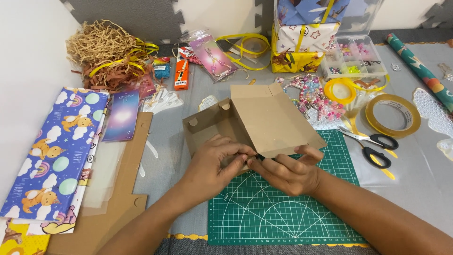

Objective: Assembling a small cardboard gift box by folding and tucking flaps, then filling it with decorative shredded paper.

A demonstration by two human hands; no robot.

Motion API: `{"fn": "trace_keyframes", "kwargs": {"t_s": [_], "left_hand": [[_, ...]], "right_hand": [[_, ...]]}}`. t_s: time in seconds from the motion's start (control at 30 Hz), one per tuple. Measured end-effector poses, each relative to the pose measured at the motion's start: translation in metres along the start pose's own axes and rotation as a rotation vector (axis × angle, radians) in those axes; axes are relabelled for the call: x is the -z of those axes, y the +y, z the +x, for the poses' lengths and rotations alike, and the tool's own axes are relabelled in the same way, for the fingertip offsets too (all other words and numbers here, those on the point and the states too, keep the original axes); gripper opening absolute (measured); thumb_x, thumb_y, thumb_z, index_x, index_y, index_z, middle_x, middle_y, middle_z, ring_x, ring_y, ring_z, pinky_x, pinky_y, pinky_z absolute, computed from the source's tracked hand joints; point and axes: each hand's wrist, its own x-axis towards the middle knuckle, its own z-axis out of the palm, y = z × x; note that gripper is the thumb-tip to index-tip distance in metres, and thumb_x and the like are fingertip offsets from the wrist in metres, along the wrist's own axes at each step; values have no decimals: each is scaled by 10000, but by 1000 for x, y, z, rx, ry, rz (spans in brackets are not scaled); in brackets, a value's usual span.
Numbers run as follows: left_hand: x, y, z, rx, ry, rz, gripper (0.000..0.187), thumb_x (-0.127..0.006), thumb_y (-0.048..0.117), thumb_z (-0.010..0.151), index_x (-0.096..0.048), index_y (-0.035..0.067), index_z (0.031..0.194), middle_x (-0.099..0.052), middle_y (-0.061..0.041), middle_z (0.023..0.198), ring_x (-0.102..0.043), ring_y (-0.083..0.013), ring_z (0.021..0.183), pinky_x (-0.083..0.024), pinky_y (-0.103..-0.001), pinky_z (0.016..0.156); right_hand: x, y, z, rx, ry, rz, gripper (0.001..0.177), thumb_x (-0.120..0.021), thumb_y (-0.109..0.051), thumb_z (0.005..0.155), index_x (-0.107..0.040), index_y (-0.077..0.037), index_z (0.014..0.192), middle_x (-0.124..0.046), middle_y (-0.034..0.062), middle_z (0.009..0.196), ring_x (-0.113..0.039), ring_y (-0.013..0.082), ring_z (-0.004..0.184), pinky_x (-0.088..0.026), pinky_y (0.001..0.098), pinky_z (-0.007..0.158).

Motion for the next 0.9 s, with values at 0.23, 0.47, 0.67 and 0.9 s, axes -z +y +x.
{"fn": "trace_keyframes", "kwargs": {"t_s": [0.23,0.47,0.67,0.9], "left_hand": [[7,9,3,42,-91,20,303,-677,221,1105,-888,78,1268,-881,-194,974,-824,-448,1021,-610,-547,930],[12,14,-3,155,-153,31,356,-771,380,1072,-879,120,1291,-925,-148,1000,-853,-405,1064,-543,-553,1056],[-7,-21,-13,-15,-31,539,199,-769,364,1081,-883,254,1202,-891,16,945,-831,-276,1113,-407,-642,1213],[-11,-4,-19,-296,195,1004,199,-999,308,940,-859,334,1079,-795,166,994,-727,-192,1139,-351,-669,1207]], "right_hand": [[0,2,4,-10,-27,-20,172,-926,-201,1075,-873,-297,942,-718,-193,1019,-488,148,1007,-415,470,992],[1,2,2,14,-46,-60,117,-867,-216,1119,-902,-310,1058,-752,-179,1097,-521,127,1085,-427,476,1069],[-12,-9,1,-94,-38,-5,246,-644,-241,1236,-868,-246,1133,-829,-99,1201,-663,142,1127,-442,509,1163],[-7,6,0,-7,-135,50,155,-759,-337,1223,-698,-196,1239,-918,-1,1224,-852,163,1184,-309,519,1218]]}}
